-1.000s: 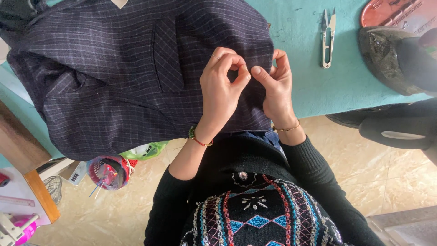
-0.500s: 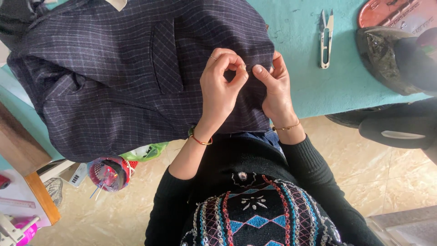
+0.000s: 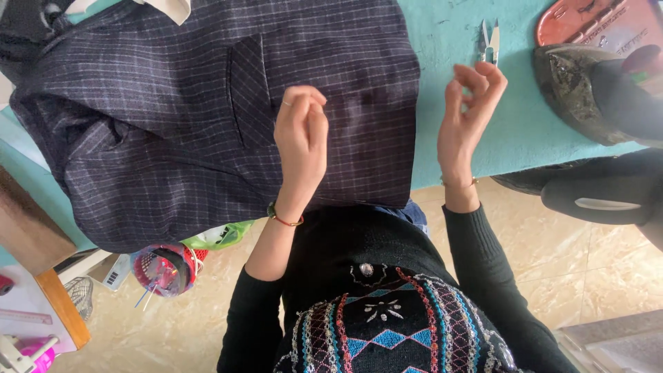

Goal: Pressing and finishing a plaid garment using an iron and thread snips

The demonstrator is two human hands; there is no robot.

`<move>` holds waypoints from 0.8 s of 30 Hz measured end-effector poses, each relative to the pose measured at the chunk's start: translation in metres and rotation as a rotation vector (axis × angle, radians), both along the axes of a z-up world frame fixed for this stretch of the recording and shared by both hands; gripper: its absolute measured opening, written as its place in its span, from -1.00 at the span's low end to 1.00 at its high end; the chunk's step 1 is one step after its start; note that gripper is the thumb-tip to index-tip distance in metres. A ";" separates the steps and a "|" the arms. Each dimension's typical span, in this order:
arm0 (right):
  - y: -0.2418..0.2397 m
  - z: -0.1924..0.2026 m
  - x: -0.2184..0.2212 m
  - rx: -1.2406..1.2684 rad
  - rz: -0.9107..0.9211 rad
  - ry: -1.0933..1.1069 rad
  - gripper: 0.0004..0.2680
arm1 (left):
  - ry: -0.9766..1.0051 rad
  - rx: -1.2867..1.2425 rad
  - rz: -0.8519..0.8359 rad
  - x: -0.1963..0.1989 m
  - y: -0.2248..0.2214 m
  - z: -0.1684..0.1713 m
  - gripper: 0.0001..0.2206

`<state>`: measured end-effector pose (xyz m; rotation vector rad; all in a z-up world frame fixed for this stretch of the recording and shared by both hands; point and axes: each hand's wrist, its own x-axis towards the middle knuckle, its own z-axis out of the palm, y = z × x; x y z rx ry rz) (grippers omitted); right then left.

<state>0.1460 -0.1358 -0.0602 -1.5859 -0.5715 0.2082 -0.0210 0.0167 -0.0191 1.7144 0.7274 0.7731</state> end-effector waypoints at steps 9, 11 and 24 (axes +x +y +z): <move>0.031 0.005 -0.064 -0.623 0.538 -0.812 -0.50 | 0.674 0.691 -0.259 -0.029 0.017 -0.043 -0.46; 0.038 0.009 -0.070 -0.761 0.598 -0.879 -0.47 | 0.763 0.730 -0.273 -0.035 0.021 -0.040 -0.42; -0.055 -0.014 -0.024 -0.666 0.404 -0.218 -0.64 | 0.688 0.772 -0.197 -0.084 0.033 -0.053 -0.38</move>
